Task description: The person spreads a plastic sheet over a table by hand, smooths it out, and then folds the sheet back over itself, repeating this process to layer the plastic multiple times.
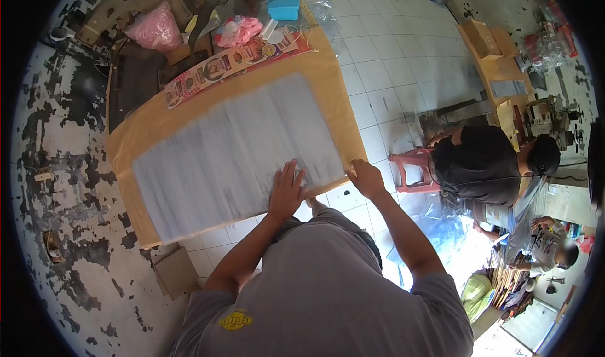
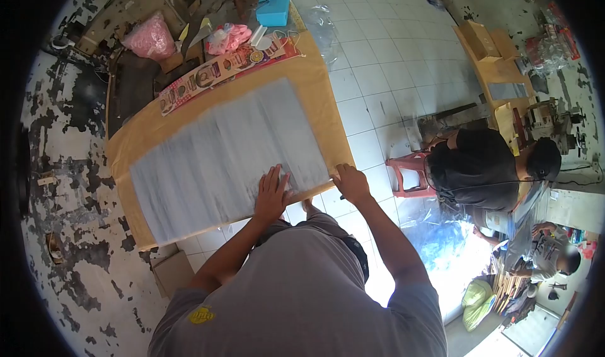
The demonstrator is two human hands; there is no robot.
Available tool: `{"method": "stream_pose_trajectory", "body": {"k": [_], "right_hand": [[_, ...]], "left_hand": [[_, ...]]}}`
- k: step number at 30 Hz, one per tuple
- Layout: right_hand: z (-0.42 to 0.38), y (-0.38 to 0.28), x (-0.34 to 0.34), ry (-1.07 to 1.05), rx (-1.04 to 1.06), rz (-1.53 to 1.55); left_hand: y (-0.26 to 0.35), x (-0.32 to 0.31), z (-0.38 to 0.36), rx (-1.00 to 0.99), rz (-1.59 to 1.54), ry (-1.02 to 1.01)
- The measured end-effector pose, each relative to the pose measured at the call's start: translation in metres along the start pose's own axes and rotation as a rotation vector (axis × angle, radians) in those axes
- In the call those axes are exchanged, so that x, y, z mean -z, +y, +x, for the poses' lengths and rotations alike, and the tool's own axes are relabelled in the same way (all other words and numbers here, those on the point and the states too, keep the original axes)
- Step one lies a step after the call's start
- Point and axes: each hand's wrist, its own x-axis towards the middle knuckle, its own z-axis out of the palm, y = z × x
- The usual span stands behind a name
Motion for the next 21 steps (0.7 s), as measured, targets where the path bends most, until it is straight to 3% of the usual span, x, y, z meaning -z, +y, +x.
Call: {"method": "stream_pose_trajectory", "body": {"k": [5, 8, 10, 11, 13, 14, 17, 18, 20, 21], "right_hand": [[-0.001, -0.005, -0.008, 0.176, 0.032, 0.172], [0.003, 0.002, -0.014, 0.118, 0.054, 0.298], [0.004, 0.012, -0.009, 0.032, 0.099, 0.333], [0.007, 0.016, -0.007, 0.032, 0.085, 0.406], [0.017, 0.02, -0.003, 0.03, 0.048, 0.55], [0.028, 0.015, -0.008, 0.063, -0.099, 0.64], [0.064, -0.014, -0.015, 0.14, -0.159, 0.704], [0.065, -0.021, -0.023, 0.165, -0.185, 0.655], [0.069, -0.027, -0.041, 0.212, -0.237, 0.552], [0.062, -0.03, -0.039, 0.085, -0.244, 0.538]], "left_hand": [[-0.002, 0.003, -0.001, -0.029, 0.09, -0.098], [-0.013, 0.046, -0.001, -0.063, -0.169, -0.207], [-0.057, 0.067, -0.021, 0.156, -0.171, -0.009], [-0.095, 0.076, -0.04, 0.218, -0.125, 0.196], [-0.2, 0.082, -0.096, 0.504, 0.151, 0.476], [-0.254, 0.094, -0.128, 0.673, 0.331, 0.541], [-0.36, 0.15, -0.197, 1.271, 0.426, 0.406], [-0.411, 0.143, -0.23, 1.346, 0.48, 0.378], [-0.448, 0.162, -0.247, 1.326, 0.47, 0.276], [-0.457, 0.167, -0.251, 1.318, 0.466, 0.224]]}}
